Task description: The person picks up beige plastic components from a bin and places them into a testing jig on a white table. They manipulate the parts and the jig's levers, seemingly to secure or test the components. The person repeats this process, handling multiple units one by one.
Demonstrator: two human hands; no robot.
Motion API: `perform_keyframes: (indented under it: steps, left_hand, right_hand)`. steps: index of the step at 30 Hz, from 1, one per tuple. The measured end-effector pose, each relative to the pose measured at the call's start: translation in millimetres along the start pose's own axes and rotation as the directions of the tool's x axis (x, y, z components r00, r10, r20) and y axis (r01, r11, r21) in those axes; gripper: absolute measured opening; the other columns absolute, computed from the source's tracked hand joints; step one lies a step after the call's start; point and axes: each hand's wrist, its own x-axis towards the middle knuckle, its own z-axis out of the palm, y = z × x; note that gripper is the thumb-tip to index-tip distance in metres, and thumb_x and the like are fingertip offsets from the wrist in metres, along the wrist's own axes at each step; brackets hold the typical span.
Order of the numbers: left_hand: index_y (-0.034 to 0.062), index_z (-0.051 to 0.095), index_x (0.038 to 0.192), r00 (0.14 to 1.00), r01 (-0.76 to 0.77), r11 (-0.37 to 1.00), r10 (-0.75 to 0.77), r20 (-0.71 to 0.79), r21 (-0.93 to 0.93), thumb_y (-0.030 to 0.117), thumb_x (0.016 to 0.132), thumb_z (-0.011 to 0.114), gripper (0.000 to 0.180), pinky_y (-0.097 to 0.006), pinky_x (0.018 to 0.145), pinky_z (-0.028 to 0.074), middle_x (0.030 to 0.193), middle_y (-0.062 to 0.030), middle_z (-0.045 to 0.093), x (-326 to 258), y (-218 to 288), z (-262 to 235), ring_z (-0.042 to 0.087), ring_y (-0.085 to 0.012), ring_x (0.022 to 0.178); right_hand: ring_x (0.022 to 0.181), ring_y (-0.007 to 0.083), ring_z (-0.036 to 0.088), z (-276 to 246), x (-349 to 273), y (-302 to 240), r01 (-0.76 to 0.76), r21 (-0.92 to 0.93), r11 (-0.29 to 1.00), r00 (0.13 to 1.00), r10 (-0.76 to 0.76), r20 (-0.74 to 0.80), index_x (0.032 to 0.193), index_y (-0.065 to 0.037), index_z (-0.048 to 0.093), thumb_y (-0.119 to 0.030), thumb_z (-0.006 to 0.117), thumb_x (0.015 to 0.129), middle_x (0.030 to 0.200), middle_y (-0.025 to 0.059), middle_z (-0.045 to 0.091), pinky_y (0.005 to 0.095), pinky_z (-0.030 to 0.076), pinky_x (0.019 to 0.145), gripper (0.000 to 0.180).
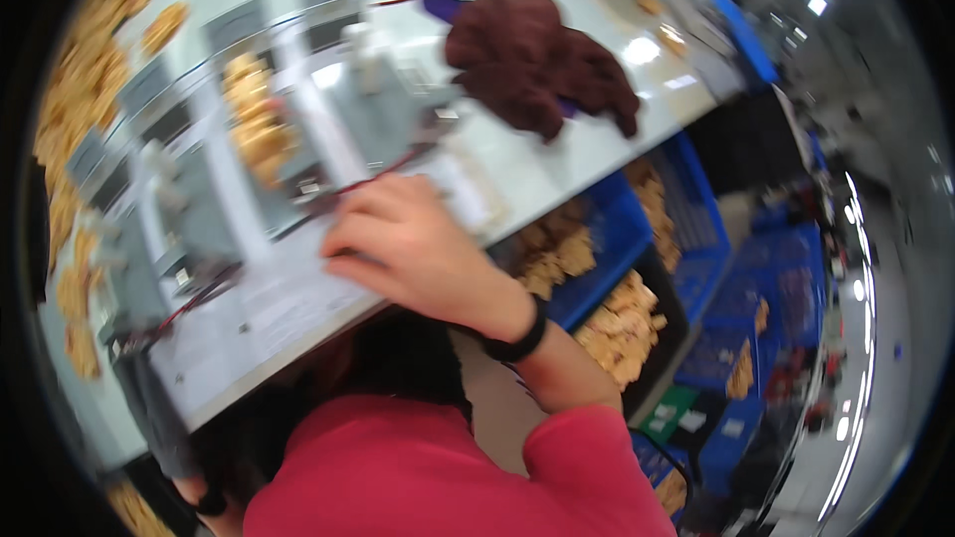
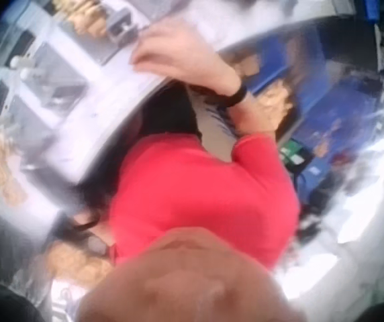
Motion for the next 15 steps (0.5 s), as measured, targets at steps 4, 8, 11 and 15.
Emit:
perform_keyframes:
  steps: [4, 8, 11, 15]
  left_hand:
    - [-0.0069, 0.04, 0.145, 0.986, -0.141, 0.989, 0.136, -0.091, -0.047, 0.02, 0.107, 0.042, 0.047, -0.036, 0.119, 0.024, 0.155, -0.016, 0.036, 24, -42, 0, 0.033, -0.0226, 0.144]
    - [-0.0078, 0.039, 0.146, 0.993, -0.079, 0.988, 0.067, -0.093, -0.132, 0.021, 0.107, 0.042, 0.048, -0.035, 0.119, 0.024, 0.155, -0.0153, 0.036, 27, -29, -1, 0.033, -0.0216, 0.143]
    - [-0.0073, 0.038, 0.146, 0.993, -0.095, 0.989, 0.086, -0.08, -0.113, 0.021, 0.107, 0.041, 0.049, -0.035, 0.119, 0.024, 0.156, -0.0158, 0.034, 32, -37, 2, 0.032, -0.022, 0.144]
    - [-0.0069, 0.038, 0.146, 0.992, -0.106, 0.992, 0.101, -0.078, -0.071, 0.021, 0.107, 0.04, 0.048, -0.035, 0.119, 0.024, 0.157, -0.0162, 0.032, 33, -34, 1, 0.031, -0.0225, 0.145]
  right_hand:
    - [0.097, 0.0211, 0.056, 1, -6, 0, 0.033, -0.005, 0.999, 0.998, -0.033, -0.049, 0.092, -0.016, 0.069, -0.018, 0.077, 0.081, 0.095, -0.0003, 0.058, 0.0352, 0.038, 0.087, 0.015]
    - [0.098, 0.0195, 0.055, 5, -8, 5, 0.037, 0.025, 0.999, 0.997, -0.035, -0.068, 0.092, -0.017, 0.068, -0.02, 0.076, 0.082, 0.095, -0.0011, 0.057, 0.0344, 0.038, 0.087, 0.014]
    - [0.097, 0.019, 0.055, 5, -12, 4, 0.035, 0.03, 0.999, 0.995, -0.032, -0.098, 0.091, -0.018, 0.068, -0.019, 0.076, 0.082, 0.094, -0.0013, 0.057, 0.0347, 0.038, 0.087, 0.013]
    - [0.092, 0.0184, 0.056, 10, -10, 5, 0.089, 0.034, 0.995, 0.988, -0.083, -0.131, 0.086, -0.018, 0.066, -0.017, 0.077, 0.08, 0.091, -0.0027, 0.056, 0.0343, 0.039, 0.084, 0.013]
